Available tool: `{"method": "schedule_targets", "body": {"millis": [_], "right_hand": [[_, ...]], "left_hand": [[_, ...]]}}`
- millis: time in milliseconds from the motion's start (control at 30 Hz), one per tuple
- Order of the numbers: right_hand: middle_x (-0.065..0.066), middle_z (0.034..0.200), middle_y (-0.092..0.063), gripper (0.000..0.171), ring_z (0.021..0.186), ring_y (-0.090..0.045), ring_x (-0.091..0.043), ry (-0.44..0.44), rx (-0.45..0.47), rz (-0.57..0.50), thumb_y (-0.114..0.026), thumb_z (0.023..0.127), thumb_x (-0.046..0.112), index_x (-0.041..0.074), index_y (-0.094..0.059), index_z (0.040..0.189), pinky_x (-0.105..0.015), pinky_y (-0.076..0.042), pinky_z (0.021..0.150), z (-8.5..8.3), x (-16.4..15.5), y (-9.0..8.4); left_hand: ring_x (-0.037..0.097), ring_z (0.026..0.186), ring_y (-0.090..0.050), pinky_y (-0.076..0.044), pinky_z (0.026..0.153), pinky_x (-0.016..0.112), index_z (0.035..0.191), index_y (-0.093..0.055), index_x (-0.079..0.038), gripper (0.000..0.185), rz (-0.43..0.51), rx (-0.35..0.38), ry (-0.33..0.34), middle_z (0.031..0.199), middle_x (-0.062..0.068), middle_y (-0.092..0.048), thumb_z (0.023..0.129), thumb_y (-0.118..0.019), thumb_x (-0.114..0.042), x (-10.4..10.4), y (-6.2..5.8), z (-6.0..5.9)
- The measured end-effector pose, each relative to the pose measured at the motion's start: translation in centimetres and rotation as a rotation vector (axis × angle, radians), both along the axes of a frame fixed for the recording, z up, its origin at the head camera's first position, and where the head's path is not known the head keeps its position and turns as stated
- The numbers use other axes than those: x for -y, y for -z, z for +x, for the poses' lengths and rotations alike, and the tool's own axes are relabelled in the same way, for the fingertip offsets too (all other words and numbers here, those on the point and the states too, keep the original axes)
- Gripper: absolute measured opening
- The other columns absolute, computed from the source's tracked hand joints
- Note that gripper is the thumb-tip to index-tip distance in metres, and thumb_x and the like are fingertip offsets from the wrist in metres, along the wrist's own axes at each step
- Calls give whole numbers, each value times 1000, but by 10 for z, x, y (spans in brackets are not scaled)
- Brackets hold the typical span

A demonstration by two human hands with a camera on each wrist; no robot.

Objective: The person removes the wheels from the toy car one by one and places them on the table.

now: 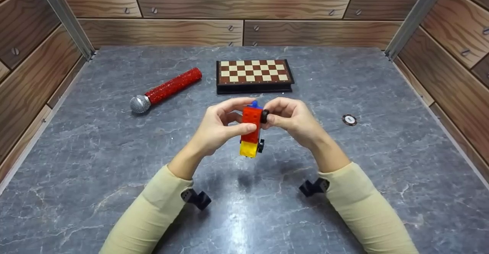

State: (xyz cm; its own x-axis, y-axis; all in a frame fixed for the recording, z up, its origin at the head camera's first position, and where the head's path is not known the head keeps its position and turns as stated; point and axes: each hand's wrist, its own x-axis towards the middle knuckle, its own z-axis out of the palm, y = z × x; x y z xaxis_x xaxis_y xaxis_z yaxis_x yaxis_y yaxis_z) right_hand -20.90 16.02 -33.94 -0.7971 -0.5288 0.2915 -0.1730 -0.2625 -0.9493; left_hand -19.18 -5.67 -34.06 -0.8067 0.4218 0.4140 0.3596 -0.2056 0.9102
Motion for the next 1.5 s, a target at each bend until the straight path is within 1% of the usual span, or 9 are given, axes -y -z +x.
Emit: {"method": "schedule_targets", "body": {"millis": [167, 300, 600, 800, 933, 1133, 1300, 1500], "right_hand": [[-9, 82, -65, 8, 73, -62, -20, -30, -6, -13, -65, 85, 1, 1, -62, 93, -33, -52, 76, 0, 0, 1], [-10, 84, -64, 10, 73, -62, -20, -35, -11, -18, -64, 85, 0, 1, -63, 95, -33, -52, 76, 0, 0, 1], [-11, 85, -65, 15, 73, -62, -21, 8, -14, -14, -67, 83, 2, 3, -64, 98, -32, -52, 76, 1, 0, 0], [-10, 85, -64, 14, 73, -61, -21, 27, -13, -4, -68, 83, 4, 4, -64, 96, -32, -52, 75, 2, 2, 0], [-9, 84, -64, 13, 72, -61, -20, 47, -23, -6, -70, 82, 7, 4, -64, 93, -32, -52, 74, 2, 3, 0], [-8, 81, -64, 12, 70, -60, -18, 87, -56, -16, -71, 81, 7, 5, -63, 89, -31, -52, 71, 2, 6, 3], [-7, 79, -63, 14, 69, -60, -18, 97, -55, -20, -73, 79, 9, 5, -62, 88, -29, -53, 70, 3, 7, 3], [-7, 79, -64, 12, 69, -60, -16, 117, -68, -27, -72, 80, 7, 5, -63, 87, -28, -53, 70, 5, 8, 2]], "left_hand": [[32, 73, -59, -53, 67, 42, 125, -56, -1, 51, -3, -8, 6, 105, 13, -62, 78, -75, -6, -1, 0, 0], [32, 72, -59, -53, 67, 41, 124, -57, -3, 50, 0, -10, 11, 105, 13, -62, 78, -75, -5, -1, 0, 0], [33, 74, -60, -53, 68, 43, 125, -57, -4, 51, 12, -28, 13, 105, 14, -62, 78, -75, -7, -1, -1, -1], [32, 76, -59, -52, 72, 42, 126, -56, -5, 51, 5, -23, 12, 107, 13, -63, 78, -75, -7, -1, 0, -1], [32, 77, -59, -51, 72, 41, 126, -56, -3, 52, 10, -23, 16, 107, 13, -63, 78, -75, -8, -1, 1, -2], [32, 76, -59, -52, 70, 39, 126, -55, -2, 52, 20, -6, 28, 105, 15, -63, 78, -74, -5, 0, 3, -2], [31, 75, -59, -53, 68, 39, 126, -56, -2, 51, 8, -11, 16, 103, 15, -63, 78, -73, -1, -1, 4, -2], [31, 74, -60, -53, 68, 41, 126, -56, -3, 50, -12, -18, 3, 103, 14, -63, 79, -73, -3, -1, 2, -1]]}}
